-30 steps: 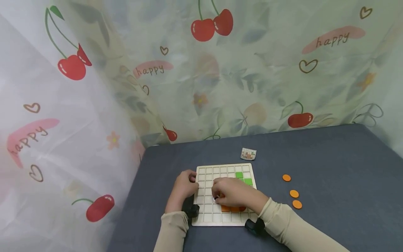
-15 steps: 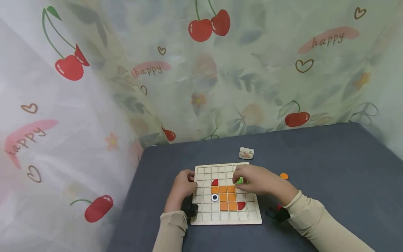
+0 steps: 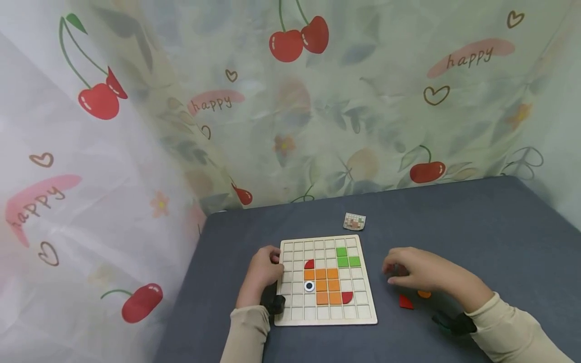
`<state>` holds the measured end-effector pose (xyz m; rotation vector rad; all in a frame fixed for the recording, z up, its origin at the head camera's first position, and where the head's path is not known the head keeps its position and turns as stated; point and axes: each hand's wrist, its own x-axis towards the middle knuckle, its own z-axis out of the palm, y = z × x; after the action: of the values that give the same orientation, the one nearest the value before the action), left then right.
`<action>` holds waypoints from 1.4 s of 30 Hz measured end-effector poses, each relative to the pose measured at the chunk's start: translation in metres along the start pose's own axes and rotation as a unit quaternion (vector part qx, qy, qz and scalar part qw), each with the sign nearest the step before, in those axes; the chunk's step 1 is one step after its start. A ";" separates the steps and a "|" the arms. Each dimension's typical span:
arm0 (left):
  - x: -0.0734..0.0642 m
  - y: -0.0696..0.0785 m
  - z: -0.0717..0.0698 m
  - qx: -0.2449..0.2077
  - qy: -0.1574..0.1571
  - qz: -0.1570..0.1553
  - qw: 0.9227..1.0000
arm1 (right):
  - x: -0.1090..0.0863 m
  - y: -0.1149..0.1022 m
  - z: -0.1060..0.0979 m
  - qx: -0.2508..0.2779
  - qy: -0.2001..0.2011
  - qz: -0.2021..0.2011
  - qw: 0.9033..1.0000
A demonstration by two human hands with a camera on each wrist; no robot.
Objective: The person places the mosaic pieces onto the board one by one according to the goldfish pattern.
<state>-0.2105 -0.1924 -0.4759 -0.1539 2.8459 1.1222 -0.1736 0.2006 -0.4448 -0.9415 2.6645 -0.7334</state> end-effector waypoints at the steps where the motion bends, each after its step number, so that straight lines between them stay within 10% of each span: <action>1: 0.000 0.000 0.000 0.000 0.001 0.000 1.000 | -0.005 0.003 0.001 0.005 -0.003 0.001 1.000; 14: -0.003 -0.004 0.000 -0.003 0.010 0.010 1.000 | -0.036 0.010 0.017 0.056 -0.035 0.000 0.998; 26: -0.002 -0.001 0.003 -0.004 0.006 0.005 1.000 | -0.035 0.002 0.023 -0.014 0.053 0.009 0.998; 42: -0.002 0.002 0.001 -0.003 0.002 0.000 1.000 | -0.027 -0.001 0.024 0.046 -0.014 -0.020 0.999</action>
<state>-0.2083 -0.1902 -0.4752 -0.1585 2.8467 1.1320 -0.1434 0.2080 -0.4639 -0.9770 2.5717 -0.8379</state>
